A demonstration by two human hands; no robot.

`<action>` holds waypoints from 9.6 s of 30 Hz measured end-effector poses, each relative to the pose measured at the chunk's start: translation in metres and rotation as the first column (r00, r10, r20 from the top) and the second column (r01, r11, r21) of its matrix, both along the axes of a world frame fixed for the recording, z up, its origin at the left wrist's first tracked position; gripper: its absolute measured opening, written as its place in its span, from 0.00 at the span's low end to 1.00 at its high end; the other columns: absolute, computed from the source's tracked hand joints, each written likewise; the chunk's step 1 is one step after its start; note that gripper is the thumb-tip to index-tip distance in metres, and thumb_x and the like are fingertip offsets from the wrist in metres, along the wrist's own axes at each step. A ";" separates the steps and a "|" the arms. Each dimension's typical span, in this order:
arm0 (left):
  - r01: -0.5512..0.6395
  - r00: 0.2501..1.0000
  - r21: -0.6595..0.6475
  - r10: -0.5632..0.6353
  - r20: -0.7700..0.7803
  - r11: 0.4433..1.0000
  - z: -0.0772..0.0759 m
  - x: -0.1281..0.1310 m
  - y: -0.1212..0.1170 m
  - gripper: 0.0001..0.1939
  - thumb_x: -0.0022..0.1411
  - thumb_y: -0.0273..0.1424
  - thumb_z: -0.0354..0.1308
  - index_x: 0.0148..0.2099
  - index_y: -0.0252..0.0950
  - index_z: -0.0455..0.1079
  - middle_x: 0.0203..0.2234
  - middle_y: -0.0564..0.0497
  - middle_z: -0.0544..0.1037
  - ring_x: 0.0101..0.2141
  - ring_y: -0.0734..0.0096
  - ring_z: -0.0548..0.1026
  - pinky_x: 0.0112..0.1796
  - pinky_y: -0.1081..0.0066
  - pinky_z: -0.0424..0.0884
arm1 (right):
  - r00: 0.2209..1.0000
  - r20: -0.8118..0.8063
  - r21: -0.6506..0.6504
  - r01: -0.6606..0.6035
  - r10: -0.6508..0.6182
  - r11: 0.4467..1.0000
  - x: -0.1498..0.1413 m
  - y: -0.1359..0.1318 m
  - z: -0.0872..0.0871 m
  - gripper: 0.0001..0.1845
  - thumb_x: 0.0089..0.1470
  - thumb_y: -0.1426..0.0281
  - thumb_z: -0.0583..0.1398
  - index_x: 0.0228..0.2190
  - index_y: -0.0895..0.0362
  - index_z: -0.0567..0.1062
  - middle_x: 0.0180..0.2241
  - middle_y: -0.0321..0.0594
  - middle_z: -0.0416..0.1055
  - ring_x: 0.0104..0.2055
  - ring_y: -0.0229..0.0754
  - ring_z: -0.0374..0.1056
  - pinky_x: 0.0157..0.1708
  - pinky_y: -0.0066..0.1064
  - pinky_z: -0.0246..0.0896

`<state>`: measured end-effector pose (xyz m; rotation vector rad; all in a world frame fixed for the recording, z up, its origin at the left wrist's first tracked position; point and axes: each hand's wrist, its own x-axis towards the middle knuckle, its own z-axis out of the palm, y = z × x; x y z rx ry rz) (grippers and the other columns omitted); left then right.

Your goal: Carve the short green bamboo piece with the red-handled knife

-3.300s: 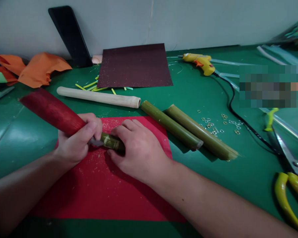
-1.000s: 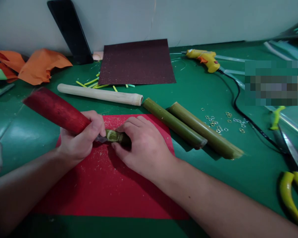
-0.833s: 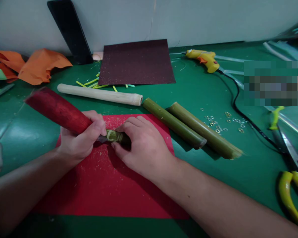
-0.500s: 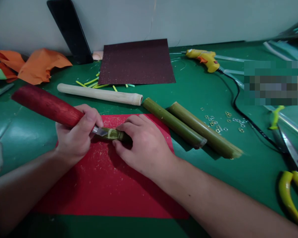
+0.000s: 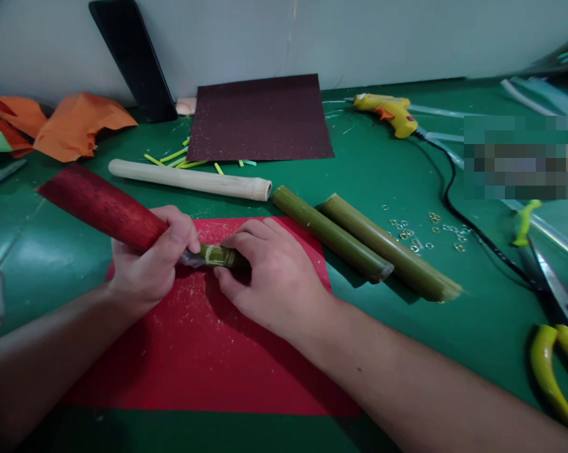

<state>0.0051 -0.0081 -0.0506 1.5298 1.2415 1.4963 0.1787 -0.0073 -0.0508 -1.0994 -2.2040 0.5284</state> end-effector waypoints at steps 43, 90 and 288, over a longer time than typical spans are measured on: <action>0.284 0.951 0.026 -0.278 -0.139 0.958 0.011 -0.005 0.000 0.10 0.58 0.28 0.63 0.25 0.37 0.70 0.20 0.56 0.75 0.23 0.77 0.73 0.26 0.76 0.73 | 0.997 -0.011 -0.023 -0.071 0.071 0.997 0.002 0.003 0.001 0.11 0.54 0.71 0.62 0.38 0.64 0.81 0.36 0.48 0.77 0.39 0.47 0.70 0.41 0.40 0.65; 0.180 0.968 0.047 -0.169 -0.185 0.983 0.009 -0.007 -0.001 0.10 0.58 0.27 0.60 0.24 0.38 0.69 0.20 0.56 0.74 0.22 0.76 0.71 0.25 0.75 0.71 | 0.999 0.000 -0.032 -0.051 0.052 0.998 0.001 0.003 0.002 0.11 0.55 0.70 0.63 0.38 0.61 0.81 0.36 0.47 0.78 0.40 0.47 0.71 0.41 0.40 0.66; -0.047 0.993 -0.062 0.053 0.107 0.997 -0.006 -0.020 0.005 0.14 0.59 0.30 0.61 0.23 0.35 0.65 0.17 0.56 0.66 0.19 0.80 0.62 0.20 0.79 0.63 | 0.980 0.022 0.010 -0.197 0.197 0.980 -0.021 0.022 -0.002 0.10 0.50 0.70 0.64 0.37 0.58 0.74 0.37 0.45 0.76 0.38 0.46 0.68 0.39 0.37 0.66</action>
